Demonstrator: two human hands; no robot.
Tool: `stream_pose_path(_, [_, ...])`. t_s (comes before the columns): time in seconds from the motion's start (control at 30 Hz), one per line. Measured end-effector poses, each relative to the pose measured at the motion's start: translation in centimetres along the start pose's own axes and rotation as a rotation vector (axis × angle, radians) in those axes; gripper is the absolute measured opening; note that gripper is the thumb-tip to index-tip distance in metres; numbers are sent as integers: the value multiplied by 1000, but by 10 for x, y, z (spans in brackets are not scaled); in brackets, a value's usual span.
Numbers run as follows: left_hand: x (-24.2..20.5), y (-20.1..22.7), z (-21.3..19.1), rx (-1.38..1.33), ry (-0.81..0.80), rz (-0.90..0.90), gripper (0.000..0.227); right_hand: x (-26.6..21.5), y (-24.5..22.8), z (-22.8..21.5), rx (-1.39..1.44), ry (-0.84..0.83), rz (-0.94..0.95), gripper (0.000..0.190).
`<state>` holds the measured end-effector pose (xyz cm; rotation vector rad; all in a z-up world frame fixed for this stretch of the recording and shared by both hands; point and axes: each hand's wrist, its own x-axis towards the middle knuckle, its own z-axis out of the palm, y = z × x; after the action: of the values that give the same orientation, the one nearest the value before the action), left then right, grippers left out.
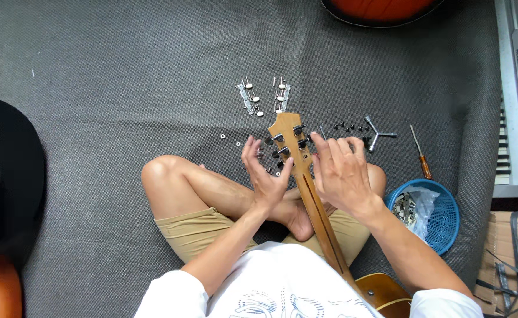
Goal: The person repairs a guitar headstock by hand and using tools. They position metal tuning pegs and washers into the headstock holes and use a screwdriver to secure components.
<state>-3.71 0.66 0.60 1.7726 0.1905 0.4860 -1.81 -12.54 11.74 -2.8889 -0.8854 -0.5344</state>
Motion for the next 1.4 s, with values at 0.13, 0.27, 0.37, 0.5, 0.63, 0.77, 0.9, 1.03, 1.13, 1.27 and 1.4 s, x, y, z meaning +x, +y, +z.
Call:
stream_pose_path(0.13, [6, 5, 4, 271, 1, 361, 18, -6, 2, 10, -25, 23, 2, 32])
stream_pose_path(0.27, [14, -4, 17, 460, -36, 464, 16, -3, 0, 8, 47, -45, 50, 33])
stream_pose_path(0.37, [17, -3, 21, 507, -45, 477, 16, -2, -2, 3, 52, -29, 39, 35])
stream_pose_path(0.5, [16, -5, 22, 498, -43, 486, 15, -11, 0, 17, 8, 12, 48, 36])
stream_pose_path(0.63, [15, -8, 23, 473, -48, 506, 12, -9, -3, 15, 22, 37, 53, 32])
stream_pose_path(0.77, [17, -10, 25, 481, -38, 522, 12, -4, -4, 10, 27, 94, 5, 36])
stream_pose_path(0.9, [19, -14, 24, 484, -22, 537, 11, -5, -5, 16, -18, 130, 21, 36])
stream_pose_path(1.03, [21, -8, 22, 456, -11, 554, 10, -5, -4, 16, -47, 155, -4, 28])
stream_pose_path(1.13, [22, -5, 21, 451, -18, 561, 9, -1, -5, 9, -48, 159, -3, 27])
stream_pose_path(1.27, [22, -9, 22, 443, -18, 556, 10, 1, -7, 9, -42, 163, 10, 33])
stream_pose_path(1.4, [22, -4, 22, 427, -15, 545, 8, 0, -6, 14, -23, 155, 13, 30])
